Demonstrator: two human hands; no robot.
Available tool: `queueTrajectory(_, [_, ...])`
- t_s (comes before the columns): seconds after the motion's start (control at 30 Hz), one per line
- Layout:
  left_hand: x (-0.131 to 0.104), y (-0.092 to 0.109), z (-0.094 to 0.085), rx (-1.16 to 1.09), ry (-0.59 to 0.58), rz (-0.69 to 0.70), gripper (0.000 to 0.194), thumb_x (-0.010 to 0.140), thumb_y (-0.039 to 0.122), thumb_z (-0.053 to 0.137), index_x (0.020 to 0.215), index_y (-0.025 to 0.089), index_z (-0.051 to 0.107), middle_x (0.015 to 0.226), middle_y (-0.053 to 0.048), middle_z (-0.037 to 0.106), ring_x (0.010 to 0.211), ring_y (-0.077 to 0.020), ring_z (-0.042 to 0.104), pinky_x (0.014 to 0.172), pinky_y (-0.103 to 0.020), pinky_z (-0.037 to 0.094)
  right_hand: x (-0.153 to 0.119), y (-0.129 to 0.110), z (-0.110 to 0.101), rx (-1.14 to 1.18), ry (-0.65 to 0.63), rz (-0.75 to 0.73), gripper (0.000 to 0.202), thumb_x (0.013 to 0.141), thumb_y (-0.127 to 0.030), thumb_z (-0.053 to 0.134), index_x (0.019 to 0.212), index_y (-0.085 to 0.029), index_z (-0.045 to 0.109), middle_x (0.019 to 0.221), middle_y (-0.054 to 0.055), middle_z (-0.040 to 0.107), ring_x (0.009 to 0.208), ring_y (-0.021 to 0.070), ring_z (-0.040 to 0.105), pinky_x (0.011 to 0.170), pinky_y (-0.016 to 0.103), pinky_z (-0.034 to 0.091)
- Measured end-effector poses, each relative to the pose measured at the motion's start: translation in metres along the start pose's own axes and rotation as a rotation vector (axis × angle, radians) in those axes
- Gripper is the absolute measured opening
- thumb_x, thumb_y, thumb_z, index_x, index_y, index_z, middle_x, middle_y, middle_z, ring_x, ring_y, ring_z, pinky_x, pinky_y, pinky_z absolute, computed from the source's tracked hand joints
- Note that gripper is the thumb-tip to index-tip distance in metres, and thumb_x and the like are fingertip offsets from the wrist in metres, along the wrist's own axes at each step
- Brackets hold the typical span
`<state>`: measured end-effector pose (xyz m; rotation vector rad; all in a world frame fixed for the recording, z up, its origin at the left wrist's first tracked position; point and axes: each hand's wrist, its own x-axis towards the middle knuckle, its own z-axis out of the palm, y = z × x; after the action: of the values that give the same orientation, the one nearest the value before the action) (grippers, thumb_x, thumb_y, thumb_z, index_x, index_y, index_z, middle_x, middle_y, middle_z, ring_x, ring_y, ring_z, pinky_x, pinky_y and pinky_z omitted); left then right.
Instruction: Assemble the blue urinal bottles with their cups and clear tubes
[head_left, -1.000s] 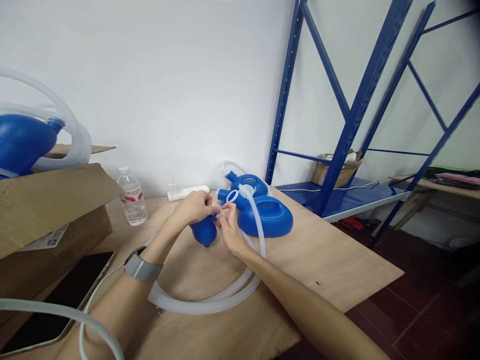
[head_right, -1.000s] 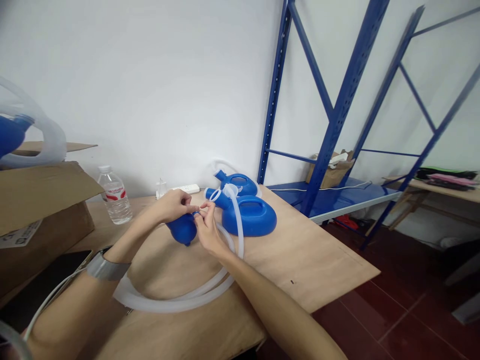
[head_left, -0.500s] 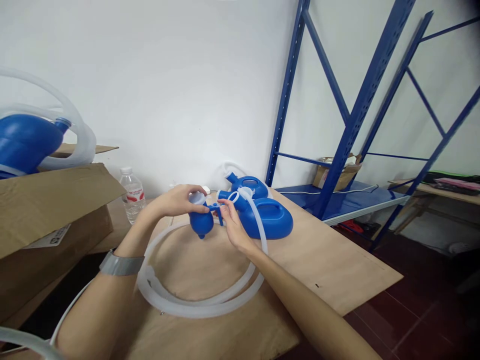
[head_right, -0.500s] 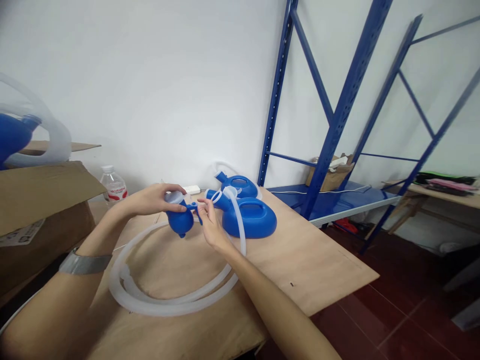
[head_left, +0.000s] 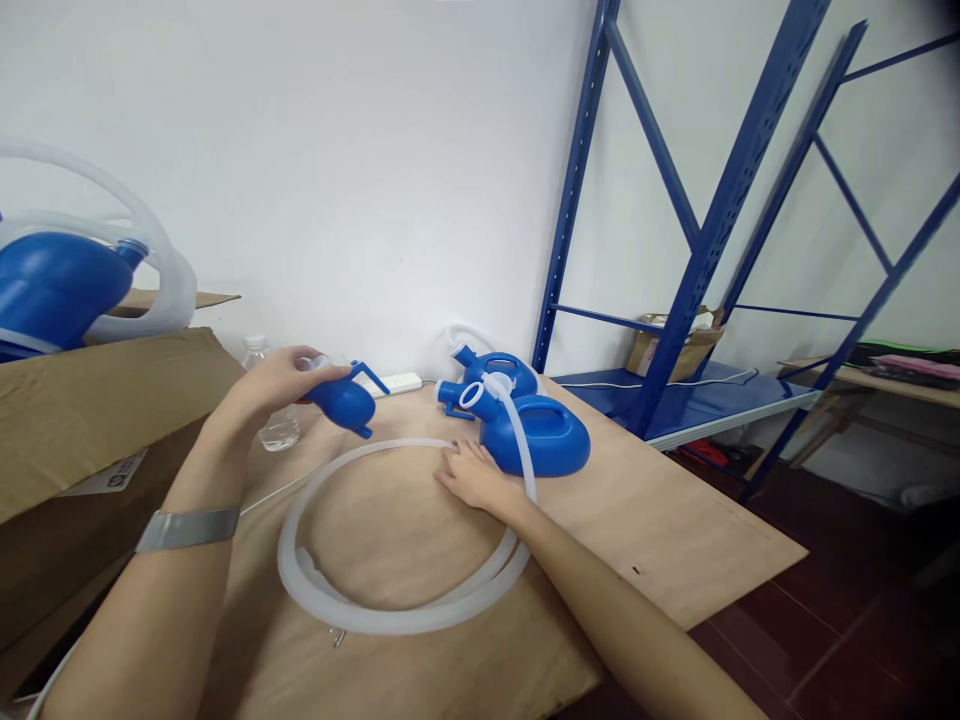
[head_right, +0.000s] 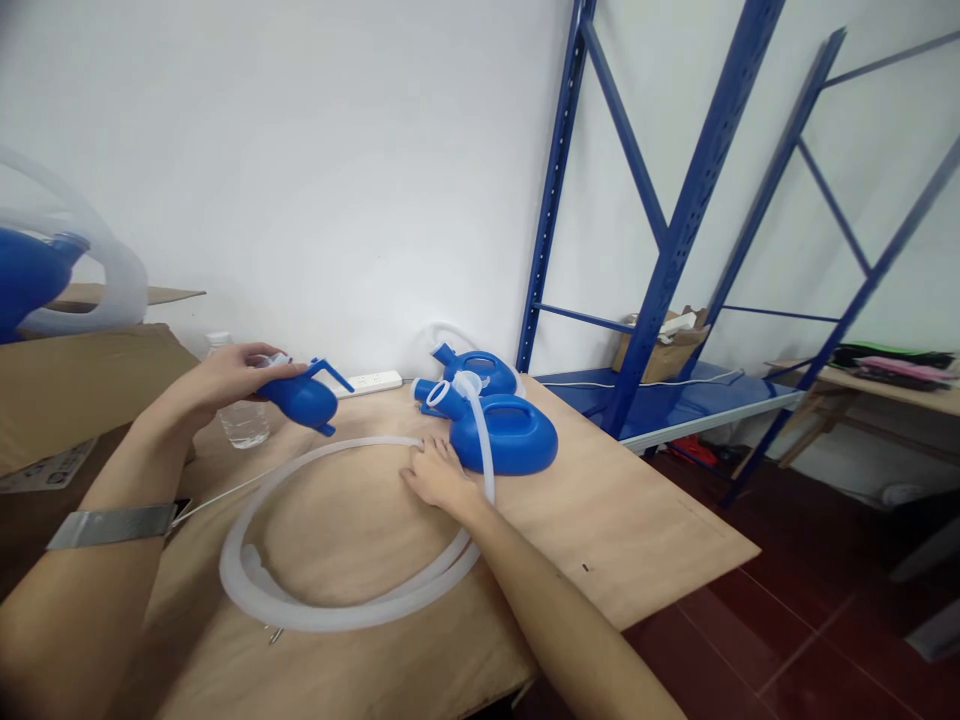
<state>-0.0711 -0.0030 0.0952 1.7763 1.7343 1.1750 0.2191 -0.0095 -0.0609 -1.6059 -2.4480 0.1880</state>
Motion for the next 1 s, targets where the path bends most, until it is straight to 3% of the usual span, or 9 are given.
queueTrajectory(0.1, [-0.019, 0.023, 0.005, -0.205, 0.024, 0.007, 0.062, 0.059, 0.06, 0.083, 0.104, 0.019, 0.07, 0.101, -0.007, 0.072, 0.088, -0.0233, 0.069, 0.065, -0.027, 0.058, 0.002, 0.003, -0.002, 0.024, 0.028, 0.014, 0.06, 0.098, -0.037, 0.055, 0.147, -0.003, 0.048, 0.154, 0.031, 0.041, 0.147, 0.0417, 0.034, 0.117, 0.054, 0.029])
queueTrajectory(0.2, [-0.042, 0.032, 0.017, -0.3, 0.086, 0.076, 0.06, 0.064, 0.061, 0.082, 0.105, 0.02, 0.068, 0.109, -0.007, 0.068, 0.092, -0.0236, 0.069, 0.067, -0.03, 0.062, 0.001, -0.002, -0.009, 0.163, 0.127, -0.106, 0.055, 0.096, -0.031, 0.06, 0.146, -0.009, 0.052, 0.161, 0.026, 0.033, 0.153, 0.0383, 0.024, 0.12, 0.052, 0.027])
queueTrajectory(0.27, [-0.058, 0.025, 0.025, -0.279, 0.089, 0.045, 0.061, 0.065, 0.06, 0.082, 0.107, 0.019, 0.066, 0.109, -0.007, 0.066, 0.089, -0.0228, 0.069, 0.063, -0.03, 0.063, -0.004, -0.014, -0.017, 0.342, 0.172, -0.226, 0.045, 0.098, -0.036, 0.058, 0.139, -0.017, 0.059, 0.153, 0.019, 0.046, 0.145, 0.0337, 0.039, 0.115, 0.048, 0.035])
queueTrajectory(0.37, [-0.08, -0.001, 0.03, -0.34, 0.069, -0.127, 0.052, 0.072, 0.058, 0.078, 0.099, 0.016, 0.065, 0.098, -0.006, 0.063, 0.078, -0.0178, 0.064, 0.049, -0.022, 0.057, -0.019, -0.044, -0.03, 0.485, -0.054, -0.455, 0.042, 0.097, -0.056, 0.056, 0.116, -0.023, 0.073, 0.113, 0.008, 0.071, 0.108, 0.0283, 0.065, 0.094, 0.039, 0.049])
queueTrajectory(0.47, [-0.094, -0.031, 0.025, -0.632, 0.155, -0.34, 0.032, 0.08, 0.041, 0.073, 0.099, 0.015, 0.066, 0.093, -0.002, 0.06, 0.066, -0.0111, 0.056, 0.041, -0.017, 0.052, -0.035, -0.073, -0.031, 0.345, -0.285, -0.626, 0.053, 0.089, -0.067, 0.061, 0.103, -0.019, 0.077, 0.1, 0.009, 0.072, 0.099, 0.0291, 0.066, 0.089, 0.038, 0.049])
queueTrajectory(0.6, [-0.099, -0.06, 0.019, -0.829, 0.362, -0.502, 0.013, 0.086, 0.024, 0.065, 0.097, 0.017, 0.065, 0.094, -0.001, 0.058, 0.066, -0.0109, 0.058, 0.039, -0.017, 0.054, -0.042, -0.095, -0.01, 0.149, -0.18, -0.594, 0.054, 0.095, -0.064, 0.053, 0.115, -0.018, 0.073, 0.113, 0.014, 0.069, 0.111, 0.0321, 0.062, 0.097, 0.046, 0.047])
queueTrajectory(0.77, [-0.1, -0.077, 0.024, -0.787, 0.377, -0.505, 0.009, 0.087, 0.023, 0.066, 0.091, 0.015, 0.066, 0.096, -0.002, 0.059, 0.069, -0.0125, 0.058, 0.037, -0.019, 0.053, -0.027, -0.09, -0.005, 0.077, -0.155, -0.69, 0.029, 0.094, -0.038, 0.063, 0.109, -0.014, 0.069, 0.102, 0.012, 0.07, 0.1, 0.0285, 0.064, 0.092, 0.042, 0.049])
queueTrajectory(0.87, [-0.102, -0.08, 0.027, -0.746, 0.356, -0.465, 0.014, 0.086, 0.027, 0.069, 0.092, 0.014, 0.068, 0.099, -0.004, 0.061, 0.074, -0.0139, 0.059, 0.04, -0.02, 0.055, -0.022, -0.073, -0.017, 0.24, -0.21, -0.582, 0.014, 0.09, -0.03, 0.065, 0.095, -0.017, 0.066, 0.094, 0.006, 0.07, 0.088, 0.0231, 0.065, 0.081, 0.034, 0.05])
queueTrajectory(1.0, [-0.102, -0.085, 0.029, -0.708, 0.399, -0.443, 0.017, 0.083, 0.028, 0.07, 0.09, 0.013, 0.068, 0.097, -0.005, 0.061, 0.075, -0.0142, 0.058, 0.042, -0.02, 0.055, -0.02, -0.054, -0.015, 0.686, -0.279, -0.321, 0.024, 0.091, -0.02, 0.057, 0.115, -0.02, 0.053, 0.08, -0.004, 0.065, 0.076, 0.0154, 0.062, 0.072, 0.027, 0.048])
